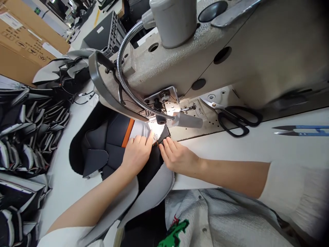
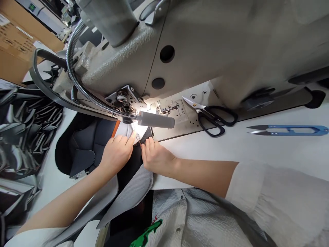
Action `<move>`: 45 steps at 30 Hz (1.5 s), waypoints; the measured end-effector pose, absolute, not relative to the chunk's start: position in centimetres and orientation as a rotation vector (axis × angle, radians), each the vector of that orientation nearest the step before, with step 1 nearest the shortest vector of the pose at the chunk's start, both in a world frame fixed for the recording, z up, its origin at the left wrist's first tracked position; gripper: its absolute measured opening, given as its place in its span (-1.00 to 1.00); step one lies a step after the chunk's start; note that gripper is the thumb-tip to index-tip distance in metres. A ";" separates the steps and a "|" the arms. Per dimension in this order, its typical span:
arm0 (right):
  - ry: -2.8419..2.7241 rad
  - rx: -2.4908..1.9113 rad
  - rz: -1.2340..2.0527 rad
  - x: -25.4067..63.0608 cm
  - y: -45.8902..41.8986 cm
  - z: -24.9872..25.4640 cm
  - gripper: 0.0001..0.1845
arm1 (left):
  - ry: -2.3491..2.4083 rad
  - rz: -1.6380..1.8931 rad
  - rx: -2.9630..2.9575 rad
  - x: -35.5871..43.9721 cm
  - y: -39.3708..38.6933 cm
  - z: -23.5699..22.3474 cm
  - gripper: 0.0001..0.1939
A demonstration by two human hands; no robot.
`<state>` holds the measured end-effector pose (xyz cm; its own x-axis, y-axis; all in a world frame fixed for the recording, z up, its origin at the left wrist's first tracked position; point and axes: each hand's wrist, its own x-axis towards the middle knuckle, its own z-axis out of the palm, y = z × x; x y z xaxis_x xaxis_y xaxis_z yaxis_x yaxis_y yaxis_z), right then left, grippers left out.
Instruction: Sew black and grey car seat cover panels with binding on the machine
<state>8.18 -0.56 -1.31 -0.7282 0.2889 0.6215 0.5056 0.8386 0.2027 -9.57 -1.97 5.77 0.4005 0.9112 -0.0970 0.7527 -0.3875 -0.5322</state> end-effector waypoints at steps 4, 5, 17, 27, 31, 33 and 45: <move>-2.406 -0.580 -0.494 8.1 -0.6 -1.6 -0.73 | -1.396 0.635 -2.280 -9.5 -1.1 6.5 -0.55; -2.404 -0.577 -0.496 8.1 -0.6 -1.6 -0.73 | -1.382 0.693 -2.331 -9.6 -0.8 6.8 -0.54; -2.389 -0.583 -0.493 8.1 -0.5 -1.7 -0.72 | -1.559 0.714 -2.377 -7.6 0.3 6.6 -0.54; -2.397 -0.575 -0.398 8.5 -0.1 -1.9 -0.69 | -1.619 0.218 -2.956 -8.8 2.6 6.8 -0.52; -2.425 -0.581 -0.334 9.2 1.1 -1.5 -0.68 | -1.631 0.165 -2.925 -7.4 2.7 6.1 -0.57; -2.445 -0.579 -0.328 9.4 1.6 -1.4 -0.67 | -1.630 0.096 -2.940 -6.9 2.9 5.7 -0.61; -2.556 -0.605 -0.181 9.4 1.7 -0.7 -0.70 | -1.309 0.377 -2.665 -6.7 1.9 3.5 -0.58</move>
